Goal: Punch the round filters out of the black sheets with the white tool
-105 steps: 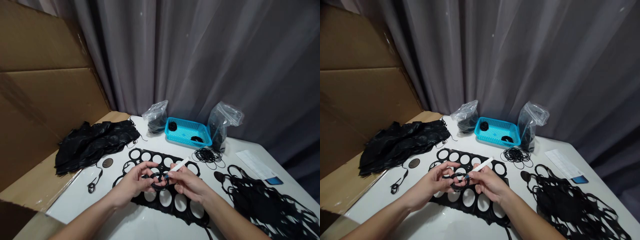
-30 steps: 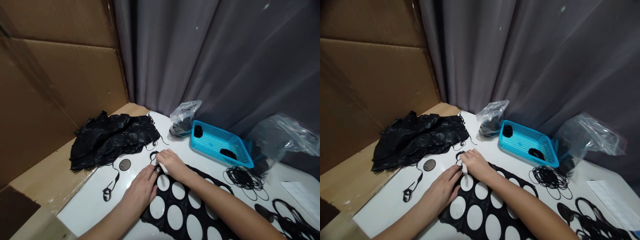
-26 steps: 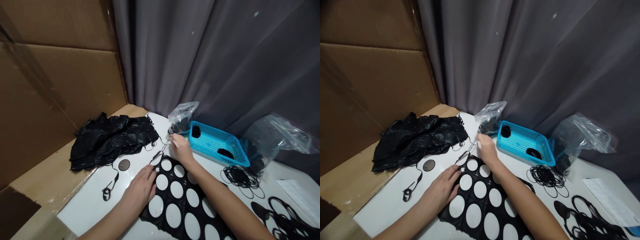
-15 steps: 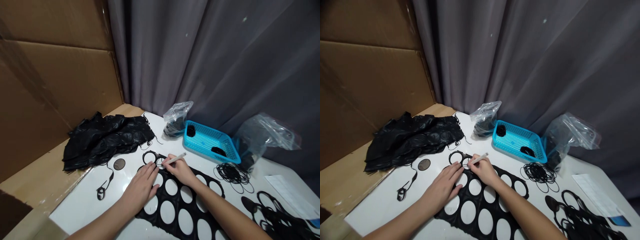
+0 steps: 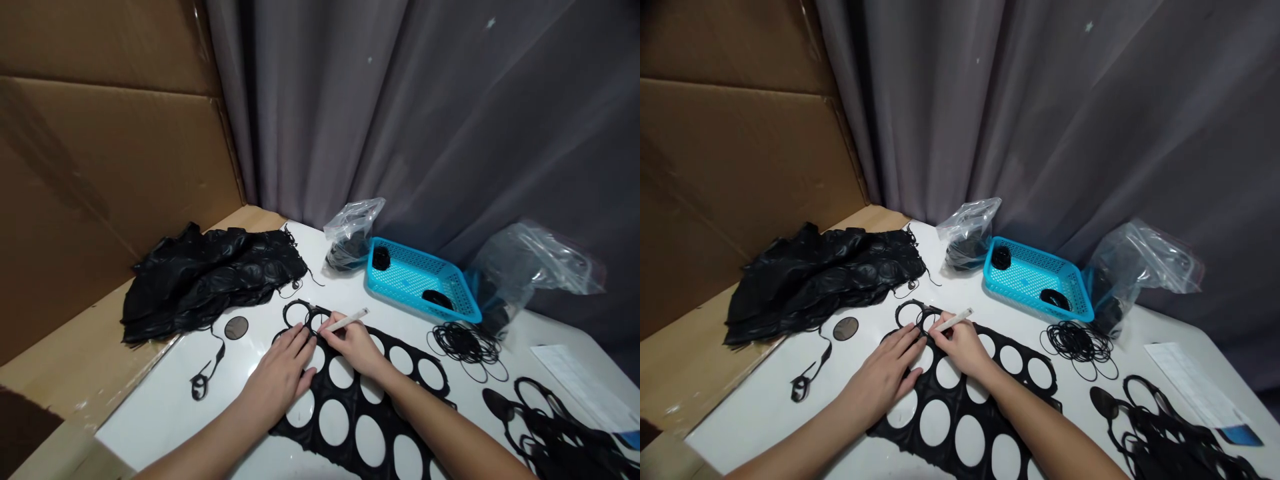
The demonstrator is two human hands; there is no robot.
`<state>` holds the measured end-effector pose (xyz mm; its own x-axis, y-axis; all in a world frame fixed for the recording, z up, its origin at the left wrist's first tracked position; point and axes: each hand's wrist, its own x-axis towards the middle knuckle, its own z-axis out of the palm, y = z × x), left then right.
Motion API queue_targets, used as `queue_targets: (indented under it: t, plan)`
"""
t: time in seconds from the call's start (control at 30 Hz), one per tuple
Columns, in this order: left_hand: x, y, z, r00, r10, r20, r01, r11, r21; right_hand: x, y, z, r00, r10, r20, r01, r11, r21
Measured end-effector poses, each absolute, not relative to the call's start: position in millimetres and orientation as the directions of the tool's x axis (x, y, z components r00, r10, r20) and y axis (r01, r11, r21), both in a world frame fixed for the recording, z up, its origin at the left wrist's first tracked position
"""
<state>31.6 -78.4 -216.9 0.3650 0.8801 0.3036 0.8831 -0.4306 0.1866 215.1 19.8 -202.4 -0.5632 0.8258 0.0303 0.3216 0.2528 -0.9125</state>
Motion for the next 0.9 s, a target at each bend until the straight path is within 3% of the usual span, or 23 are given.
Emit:
queue_targets:
  t: [0.2,0.33,0.4,0.5,0.6,0.67,0.77,0.9]
  plan:
    - [31.1,-78.7,-217.3,0.357,0.881,0.31,0.881,-0.428,0.202,215.8,19.3,-201.6,-0.583,0.806,0.097,0.348,0.356,-0.867]
    - [30.9,-79.5,-216.4,0.349,0.886,0.306,0.883,-0.42,0.209,217.1,11.6,-206.4,-0.593,0.769,0.239,0.353,0.515,-0.781]
    - [31.2,-79.3,-216.4,0.348,0.886,0.306,0.881,-0.42,0.216,215.6,5.7,-211.7,-0.63,0.706,0.323,0.382,0.644,-0.662]
    - [32.0,-78.5,-217.5,0.351,0.882,0.315,0.88,-0.425,0.211,212.8,5.8,-216.3,-0.748,0.564,0.35,0.44,0.816,-0.376]
    - [31.9,-78.3,-218.2,0.342,0.883,0.321,0.884,-0.419,0.208,219.5,27.2,-207.7,-0.724,0.597,0.346,0.565,0.8,-0.201]
    - [30.3,-78.8,-217.2,0.332,0.887,0.322,0.883,-0.412,0.224,233.9,48.8,-195.1,-0.576,0.693,0.434,0.687,0.698,-0.202]
    - [26.6,-78.8,-212.9,0.334,0.89,0.312,0.875,-0.415,0.249,263.6,71.9,-176.9,-0.337,0.756,0.562,0.763,0.569,-0.308]
    - [30.0,-74.6,-205.4,0.342,0.888,0.307,0.884,-0.415,0.214,285.9,63.2,-173.3,-0.267,0.864,0.427,0.641,0.49,-0.591]
